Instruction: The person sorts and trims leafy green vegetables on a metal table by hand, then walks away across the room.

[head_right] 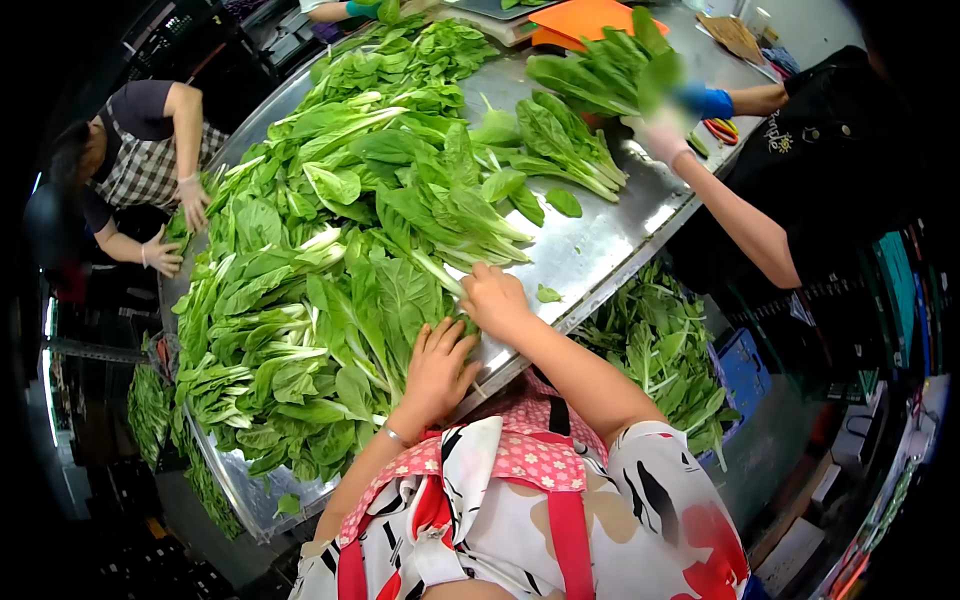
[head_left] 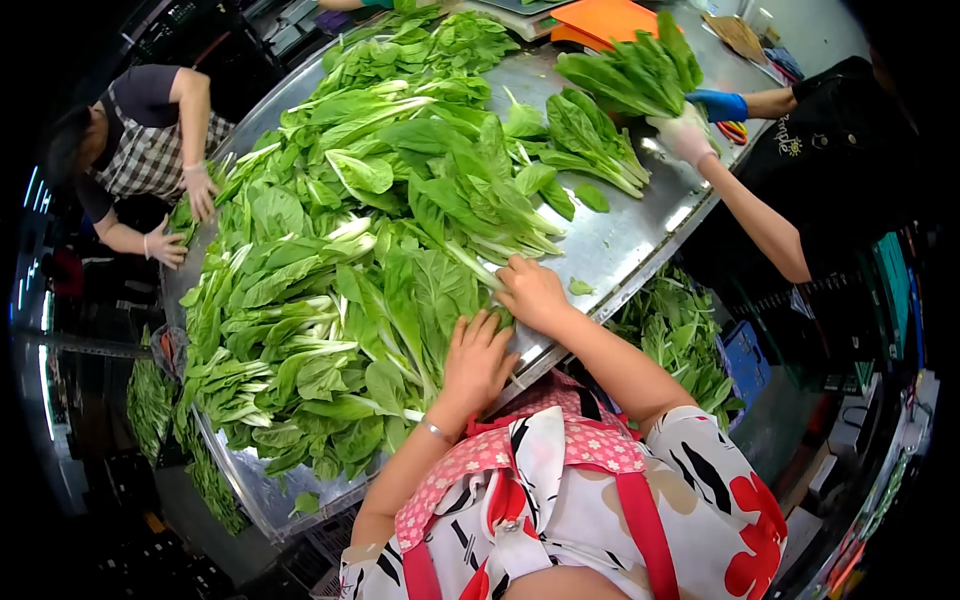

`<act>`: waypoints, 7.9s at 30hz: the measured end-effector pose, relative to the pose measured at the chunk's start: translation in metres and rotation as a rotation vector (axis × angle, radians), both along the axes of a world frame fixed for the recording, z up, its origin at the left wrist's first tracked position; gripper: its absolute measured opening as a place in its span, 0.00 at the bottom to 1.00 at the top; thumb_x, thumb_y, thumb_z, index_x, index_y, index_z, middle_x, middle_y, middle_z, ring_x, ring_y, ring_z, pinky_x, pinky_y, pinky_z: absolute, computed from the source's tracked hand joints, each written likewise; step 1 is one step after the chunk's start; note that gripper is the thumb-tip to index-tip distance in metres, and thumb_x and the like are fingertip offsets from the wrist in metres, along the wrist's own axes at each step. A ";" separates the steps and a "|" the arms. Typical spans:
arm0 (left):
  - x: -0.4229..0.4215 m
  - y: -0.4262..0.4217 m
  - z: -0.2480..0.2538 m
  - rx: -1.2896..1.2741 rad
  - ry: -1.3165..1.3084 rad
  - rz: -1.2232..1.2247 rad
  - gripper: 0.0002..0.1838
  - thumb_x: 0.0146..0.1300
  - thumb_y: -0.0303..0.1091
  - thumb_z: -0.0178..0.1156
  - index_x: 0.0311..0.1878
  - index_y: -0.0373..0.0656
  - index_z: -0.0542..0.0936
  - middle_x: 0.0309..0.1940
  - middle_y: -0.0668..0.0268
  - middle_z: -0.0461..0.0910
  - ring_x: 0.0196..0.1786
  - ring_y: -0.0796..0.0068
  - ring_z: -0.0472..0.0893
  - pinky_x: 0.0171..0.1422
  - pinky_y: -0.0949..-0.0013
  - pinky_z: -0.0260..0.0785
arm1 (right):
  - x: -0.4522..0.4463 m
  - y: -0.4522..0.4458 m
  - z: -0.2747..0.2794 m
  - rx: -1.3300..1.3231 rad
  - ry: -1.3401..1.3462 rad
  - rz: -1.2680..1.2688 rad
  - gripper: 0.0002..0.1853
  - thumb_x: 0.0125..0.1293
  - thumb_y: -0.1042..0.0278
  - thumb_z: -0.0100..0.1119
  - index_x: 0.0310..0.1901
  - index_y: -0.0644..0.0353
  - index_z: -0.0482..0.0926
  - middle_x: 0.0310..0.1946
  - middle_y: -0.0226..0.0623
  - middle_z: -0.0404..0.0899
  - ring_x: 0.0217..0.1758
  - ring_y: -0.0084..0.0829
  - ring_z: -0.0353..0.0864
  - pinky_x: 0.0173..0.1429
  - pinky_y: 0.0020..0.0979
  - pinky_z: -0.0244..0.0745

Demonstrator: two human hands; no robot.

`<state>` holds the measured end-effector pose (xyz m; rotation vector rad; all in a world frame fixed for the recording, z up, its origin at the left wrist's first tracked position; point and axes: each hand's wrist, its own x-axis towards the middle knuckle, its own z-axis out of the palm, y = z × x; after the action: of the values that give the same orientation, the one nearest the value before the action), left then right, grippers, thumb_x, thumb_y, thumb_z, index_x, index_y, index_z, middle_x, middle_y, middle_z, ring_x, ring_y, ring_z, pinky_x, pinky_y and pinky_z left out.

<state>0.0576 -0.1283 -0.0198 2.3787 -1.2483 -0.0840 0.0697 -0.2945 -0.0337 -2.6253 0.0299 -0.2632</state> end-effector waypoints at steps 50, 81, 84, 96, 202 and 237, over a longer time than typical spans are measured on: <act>0.003 0.024 0.019 -1.097 1.234 0.427 0.10 0.57 0.25 0.53 0.42 0.34 0.69 0.35 0.59 0.75 0.35 0.70 0.77 0.40 0.66 0.72 | -0.009 -0.010 0.039 1.234 -0.190 -0.324 0.13 0.61 0.68 0.53 0.44 0.65 0.74 0.29 0.35 0.76 0.29 0.19 0.74 0.26 0.22 0.67; 0.001 0.013 0.015 -0.993 1.268 0.529 0.15 0.56 0.27 0.57 0.48 0.39 0.73 0.41 0.66 0.76 0.44 0.74 0.74 0.46 0.70 0.66 | -0.059 0.042 0.025 0.762 -0.049 0.030 0.09 0.60 0.69 0.53 0.38 0.65 0.76 0.22 0.32 0.70 0.25 0.21 0.69 0.29 0.23 0.63; -0.001 0.021 0.019 -1.040 1.286 0.482 0.15 0.57 0.27 0.55 0.48 0.38 0.72 0.43 0.65 0.75 0.45 0.73 0.74 0.48 0.69 0.66 | -0.060 0.053 0.024 1.187 -0.033 -0.113 0.09 0.63 0.68 0.51 0.37 0.66 0.75 0.24 0.29 0.71 0.26 0.19 0.68 0.30 0.22 0.63; 0.005 0.031 0.025 -1.054 1.243 0.597 0.14 0.57 0.28 0.52 0.47 0.35 0.72 0.42 0.61 0.75 0.43 0.73 0.75 0.45 0.71 0.67 | -0.045 0.019 0.041 0.548 0.003 0.020 0.13 0.52 0.65 0.61 0.37 0.64 0.78 0.28 0.39 0.77 0.28 0.30 0.76 0.34 0.28 0.70; 0.017 0.007 0.036 -1.211 1.609 0.389 0.20 0.56 0.31 0.59 0.52 0.44 0.68 0.37 0.67 0.76 0.37 0.79 0.74 0.36 0.72 0.66 | -0.052 0.024 0.027 1.330 0.111 0.096 0.13 0.64 0.66 0.49 0.47 0.64 0.71 0.31 0.27 0.73 0.31 0.17 0.69 0.38 0.21 0.66; 0.011 0.042 0.045 -1.376 1.343 0.418 0.11 0.62 0.32 0.51 0.47 0.41 0.71 0.39 0.66 0.74 0.40 0.77 0.72 0.44 0.73 0.65 | -0.048 0.051 0.038 1.181 -0.137 0.046 0.08 0.62 0.68 0.52 0.39 0.62 0.69 0.33 0.33 0.74 0.34 0.22 0.70 0.40 0.24 0.66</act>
<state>0.0681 -0.0862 0.0254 0.8500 0.0249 -0.4234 0.0219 -0.2432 0.0040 -1.4310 0.0562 -0.2865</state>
